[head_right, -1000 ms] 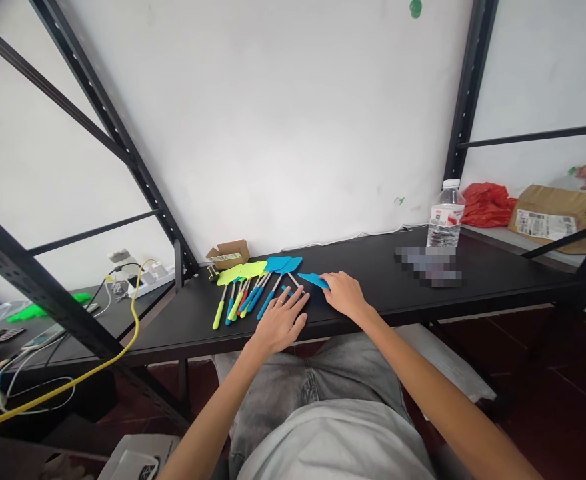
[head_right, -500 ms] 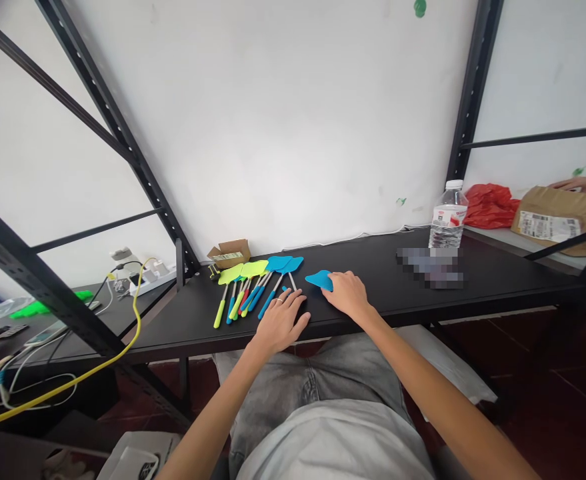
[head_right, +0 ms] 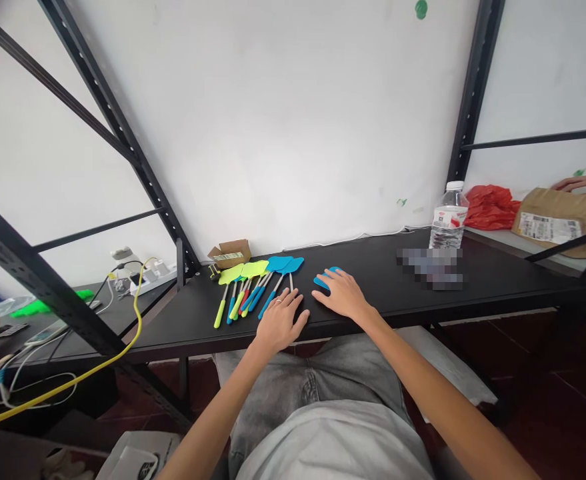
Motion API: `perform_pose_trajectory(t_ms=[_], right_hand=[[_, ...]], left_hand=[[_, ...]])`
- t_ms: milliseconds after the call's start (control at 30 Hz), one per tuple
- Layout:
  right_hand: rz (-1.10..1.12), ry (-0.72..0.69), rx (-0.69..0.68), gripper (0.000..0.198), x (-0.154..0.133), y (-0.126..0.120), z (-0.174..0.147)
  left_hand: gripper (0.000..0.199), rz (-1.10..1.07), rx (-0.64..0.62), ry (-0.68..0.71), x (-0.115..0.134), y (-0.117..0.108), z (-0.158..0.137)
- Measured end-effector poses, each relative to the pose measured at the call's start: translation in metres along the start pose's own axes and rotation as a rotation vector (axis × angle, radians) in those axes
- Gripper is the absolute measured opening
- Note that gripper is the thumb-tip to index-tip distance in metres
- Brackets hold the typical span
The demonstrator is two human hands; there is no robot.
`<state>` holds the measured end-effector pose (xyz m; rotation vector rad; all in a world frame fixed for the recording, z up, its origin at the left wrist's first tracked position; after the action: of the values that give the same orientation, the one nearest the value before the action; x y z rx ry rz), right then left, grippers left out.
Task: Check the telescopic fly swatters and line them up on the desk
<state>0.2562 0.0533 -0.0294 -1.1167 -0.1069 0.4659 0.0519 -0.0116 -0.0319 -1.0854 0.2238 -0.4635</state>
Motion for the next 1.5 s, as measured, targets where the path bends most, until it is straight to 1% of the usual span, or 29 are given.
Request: perform_pose_trajectory(t_ms=[67,167,267,367,500,667,767,867,1067,1200,1500], right_hand=[[0.012,-0.048,0.015,0.055,0.0,0.001,0.0],[-0.011,0.025,0.025,0.057,0.004,0.004,0.001],[-0.033,0.079,0.049,0.056,0.008,0.007,0.002],[-0.026,0.052,0.084,0.052,0.008,0.008,0.002],[-0.02,0.031,0.119,0.048,0.006,0.007,0.001],[0.011,-0.032,0.152,0.047,0.004,0.005,0.001],[0.049,-0.102,0.116,0.047,0.004,0.005,0.001],[0.072,-0.14,0.072,0.045,0.004,0.004,0.001],[0.076,-0.16,0.024,0.044,0.004,0.005,0.002],[0.076,-0.177,0.015,0.045,0.005,0.005,0.002],[0.098,-0.214,-0.01,0.045,0.005,0.006,0.002]], left_hand=[[0.049,-0.01,0.025,0.003,0.001,-0.001,0.0],[0.051,0.006,0.062,-0.04,0.001,0.0,-0.001],[0.055,0.03,0.06,-0.093,0.0,0.003,0.0],[0.046,0.007,0.042,-0.084,0.0,0.003,0.0],[0.036,-0.061,0.054,-0.065,0.002,-0.001,0.0],[0.036,-0.148,0.053,-0.072,0.0,-0.005,0.001],[0.038,-0.198,0.049,-0.087,-0.002,-0.005,0.002],[0.038,-0.238,0.055,-0.094,-0.005,-0.003,0.003],[0.037,-0.276,0.108,-0.091,-0.005,-0.007,0.002],[0.036,-0.315,0.137,-0.102,-0.005,-0.01,0.001],[0.038,-0.459,0.133,-0.128,-0.008,-0.019,-0.001]])
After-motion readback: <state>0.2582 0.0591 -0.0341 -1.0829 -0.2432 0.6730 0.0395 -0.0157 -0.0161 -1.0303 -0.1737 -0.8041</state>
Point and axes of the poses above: each hand's wrist, its own z-axis towards the middle knuckle, its own y-axis out of the palm, x = y × z, the point moved 1 cm from there along z, towards the middle knuckle, and after that the axes turned 1 degree about -y, right-handed, at the moved point
